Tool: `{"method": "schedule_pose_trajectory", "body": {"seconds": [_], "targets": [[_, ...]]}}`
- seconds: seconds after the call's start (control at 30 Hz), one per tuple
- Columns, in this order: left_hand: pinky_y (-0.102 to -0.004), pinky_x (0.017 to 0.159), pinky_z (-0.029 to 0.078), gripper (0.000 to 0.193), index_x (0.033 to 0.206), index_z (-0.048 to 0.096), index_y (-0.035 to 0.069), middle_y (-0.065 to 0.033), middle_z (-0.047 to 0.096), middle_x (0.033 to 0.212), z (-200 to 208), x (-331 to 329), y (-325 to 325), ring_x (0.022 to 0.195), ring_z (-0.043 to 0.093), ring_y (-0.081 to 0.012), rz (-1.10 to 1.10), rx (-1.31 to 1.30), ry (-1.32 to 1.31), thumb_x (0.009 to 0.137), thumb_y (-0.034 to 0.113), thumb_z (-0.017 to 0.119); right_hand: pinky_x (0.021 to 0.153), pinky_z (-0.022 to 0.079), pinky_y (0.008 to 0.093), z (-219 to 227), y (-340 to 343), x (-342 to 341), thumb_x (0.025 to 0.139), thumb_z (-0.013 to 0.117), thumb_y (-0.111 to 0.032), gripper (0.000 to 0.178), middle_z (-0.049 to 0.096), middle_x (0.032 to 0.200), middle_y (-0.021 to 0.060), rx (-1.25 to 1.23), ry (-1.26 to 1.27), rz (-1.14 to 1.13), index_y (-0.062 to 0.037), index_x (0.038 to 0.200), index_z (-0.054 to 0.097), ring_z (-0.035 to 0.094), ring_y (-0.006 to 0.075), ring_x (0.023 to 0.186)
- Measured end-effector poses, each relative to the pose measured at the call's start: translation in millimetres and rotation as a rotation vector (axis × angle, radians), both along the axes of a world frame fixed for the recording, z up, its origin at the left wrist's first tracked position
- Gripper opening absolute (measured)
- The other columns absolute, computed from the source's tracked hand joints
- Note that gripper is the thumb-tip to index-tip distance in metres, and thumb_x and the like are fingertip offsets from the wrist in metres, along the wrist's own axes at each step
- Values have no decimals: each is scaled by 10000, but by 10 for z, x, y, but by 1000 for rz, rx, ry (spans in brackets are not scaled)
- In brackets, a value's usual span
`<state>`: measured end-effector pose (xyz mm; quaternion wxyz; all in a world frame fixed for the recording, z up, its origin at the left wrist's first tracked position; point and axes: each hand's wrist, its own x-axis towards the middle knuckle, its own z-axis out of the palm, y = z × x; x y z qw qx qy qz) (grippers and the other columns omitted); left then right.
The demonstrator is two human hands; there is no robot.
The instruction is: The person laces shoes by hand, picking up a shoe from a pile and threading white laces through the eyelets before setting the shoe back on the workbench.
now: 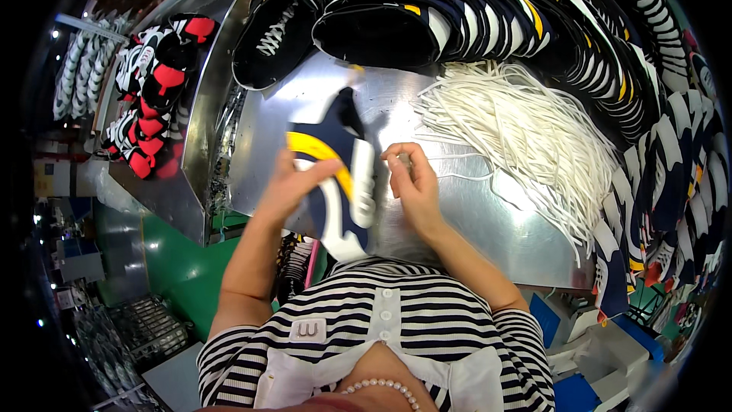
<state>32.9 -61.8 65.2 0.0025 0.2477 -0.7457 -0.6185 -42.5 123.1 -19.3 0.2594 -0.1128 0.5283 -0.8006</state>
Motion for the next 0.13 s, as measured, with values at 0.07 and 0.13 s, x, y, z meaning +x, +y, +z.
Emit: {"method": "schedule_pose_trajectory", "body": {"seconds": [0.07, 0.13], "targets": [[-297, 661, 522, 184, 964, 711, 14, -54, 721, 855, 221, -1, -217, 733, 665, -120, 11, -166, 191, 878, 174, 741, 497, 329, 166, -174, 149, -217, 986, 553, -110, 91, 566, 795, -27, 173, 169, -92, -49, 1051, 575, 398, 11, 545], [-321, 681, 531, 176, 997, 715, 47, -78, 733, 875, 286, 29, -433, 727, 685, -175, -79, -531, 92, 907, 198, 711, 598, 479, 189, -59, 282, -469, 974, 541, -52, 126, 671, 885, 61, 438, 493, -101, -38, 1088, 595, 641, 70, 741]]}}
